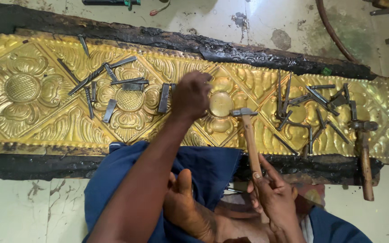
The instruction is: The person is hammering and chiseling a large, ornate brass panel to refine its embossed floral patterns. They use a hammer and various chisels to shape the metal, occasionally switching tools to work on different sections of the design.
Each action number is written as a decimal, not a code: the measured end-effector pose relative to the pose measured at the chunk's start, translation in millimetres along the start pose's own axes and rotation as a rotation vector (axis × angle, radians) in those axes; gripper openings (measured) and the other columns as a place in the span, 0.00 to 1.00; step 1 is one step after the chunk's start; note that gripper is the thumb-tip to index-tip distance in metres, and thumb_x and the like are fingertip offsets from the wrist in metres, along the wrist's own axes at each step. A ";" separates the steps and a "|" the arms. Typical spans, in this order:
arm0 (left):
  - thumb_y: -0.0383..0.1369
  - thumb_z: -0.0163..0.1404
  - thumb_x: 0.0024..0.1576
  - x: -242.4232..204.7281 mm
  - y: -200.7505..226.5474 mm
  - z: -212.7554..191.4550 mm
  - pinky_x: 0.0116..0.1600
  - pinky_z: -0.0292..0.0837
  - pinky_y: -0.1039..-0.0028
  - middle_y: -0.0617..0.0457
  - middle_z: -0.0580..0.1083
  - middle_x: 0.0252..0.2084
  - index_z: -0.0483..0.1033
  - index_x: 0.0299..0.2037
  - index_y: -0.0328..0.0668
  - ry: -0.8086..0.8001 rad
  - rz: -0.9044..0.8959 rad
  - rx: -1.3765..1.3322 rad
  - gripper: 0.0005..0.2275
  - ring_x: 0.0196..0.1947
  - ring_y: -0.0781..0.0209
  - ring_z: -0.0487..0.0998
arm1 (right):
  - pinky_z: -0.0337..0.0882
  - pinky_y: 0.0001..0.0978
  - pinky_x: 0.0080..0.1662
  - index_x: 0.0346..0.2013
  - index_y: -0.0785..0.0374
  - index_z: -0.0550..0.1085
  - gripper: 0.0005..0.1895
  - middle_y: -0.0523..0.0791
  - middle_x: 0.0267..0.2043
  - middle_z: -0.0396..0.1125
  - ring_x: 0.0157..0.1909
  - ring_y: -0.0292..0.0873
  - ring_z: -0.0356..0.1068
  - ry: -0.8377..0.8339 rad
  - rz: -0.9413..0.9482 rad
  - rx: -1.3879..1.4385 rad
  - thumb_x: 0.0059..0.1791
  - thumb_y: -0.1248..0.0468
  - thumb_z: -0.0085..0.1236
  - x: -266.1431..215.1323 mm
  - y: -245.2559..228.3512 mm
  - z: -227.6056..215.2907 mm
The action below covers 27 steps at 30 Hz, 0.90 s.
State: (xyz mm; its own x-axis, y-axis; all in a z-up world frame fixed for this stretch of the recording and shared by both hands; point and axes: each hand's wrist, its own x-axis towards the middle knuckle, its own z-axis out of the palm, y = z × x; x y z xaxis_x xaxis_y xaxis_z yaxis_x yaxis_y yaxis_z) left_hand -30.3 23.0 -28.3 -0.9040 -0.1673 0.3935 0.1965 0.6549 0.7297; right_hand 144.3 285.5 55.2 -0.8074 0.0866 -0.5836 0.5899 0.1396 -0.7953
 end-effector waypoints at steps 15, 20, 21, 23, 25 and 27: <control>0.34 0.66 0.51 -28.0 -72.9 -183.5 0.49 0.75 0.59 0.48 0.80 0.47 0.81 0.49 0.50 -0.077 -0.823 0.388 0.16 0.43 0.49 0.82 | 0.58 0.26 0.16 0.73 0.53 0.62 0.32 0.46 0.22 0.69 0.15 0.35 0.62 -0.076 0.029 0.069 0.52 0.66 0.50 6.0 15.0 -6.1; 0.25 0.60 0.53 -43.7 -146.0 -249.3 0.48 0.77 0.61 0.43 0.81 0.43 0.84 0.47 0.42 0.091 -0.592 0.632 0.11 0.40 0.46 0.83 | 0.59 0.27 0.16 0.73 0.52 0.61 0.33 0.47 0.22 0.69 0.14 0.36 0.63 -0.106 0.034 0.098 0.51 0.66 0.51 7.6 15.3 -4.0; 0.25 0.61 0.53 -44.9 -154.2 -254.0 0.47 0.77 0.61 0.43 0.81 0.42 0.85 0.47 0.42 0.055 -0.523 0.664 0.11 0.40 0.46 0.83 | 0.59 0.27 0.16 0.73 0.52 0.61 0.33 0.47 0.22 0.69 0.14 0.36 0.63 -0.109 0.039 0.106 0.51 0.66 0.51 8.5 15.6 -3.2; 0.25 0.61 0.54 -46.5 -162.0 -253.5 0.49 0.77 0.62 0.44 0.82 0.42 0.85 0.48 0.43 0.015 -0.435 0.644 0.12 0.40 0.48 0.83 | 0.60 0.27 0.16 0.73 0.52 0.60 0.33 0.47 0.22 0.69 0.15 0.36 0.63 -0.107 0.036 0.093 0.51 0.66 0.51 10.0 16.7 -2.4; 0.24 0.61 0.52 -48.1 -161.2 -253.1 0.47 0.77 0.63 0.44 0.80 0.42 0.85 0.49 0.48 -0.010 -0.439 0.643 0.15 0.39 0.49 0.82 | 0.60 0.27 0.17 0.73 0.51 0.60 0.34 0.47 0.22 0.69 0.15 0.36 0.63 -0.098 0.056 0.071 0.51 0.65 0.50 9.8 17.4 -0.9; 0.22 0.62 0.46 -43.3 -157.8 -248.8 0.42 0.77 0.62 0.43 0.77 0.43 0.86 0.50 0.54 -0.011 -0.526 0.656 0.21 0.36 0.48 0.81 | 0.60 0.27 0.17 0.73 0.50 0.59 0.34 0.47 0.22 0.70 0.15 0.36 0.63 -0.080 0.087 0.043 0.51 0.65 0.50 9.7 16.0 -1.9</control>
State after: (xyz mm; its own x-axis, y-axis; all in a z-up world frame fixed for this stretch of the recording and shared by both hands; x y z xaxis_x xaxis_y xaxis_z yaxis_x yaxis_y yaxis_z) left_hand 72.3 -256.5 -21.3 -0.8203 -0.5656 0.0847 -0.5093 0.7898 0.3418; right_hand 145.9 290.5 37.2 -0.7506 0.0175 -0.6605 0.6590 0.0925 -0.7465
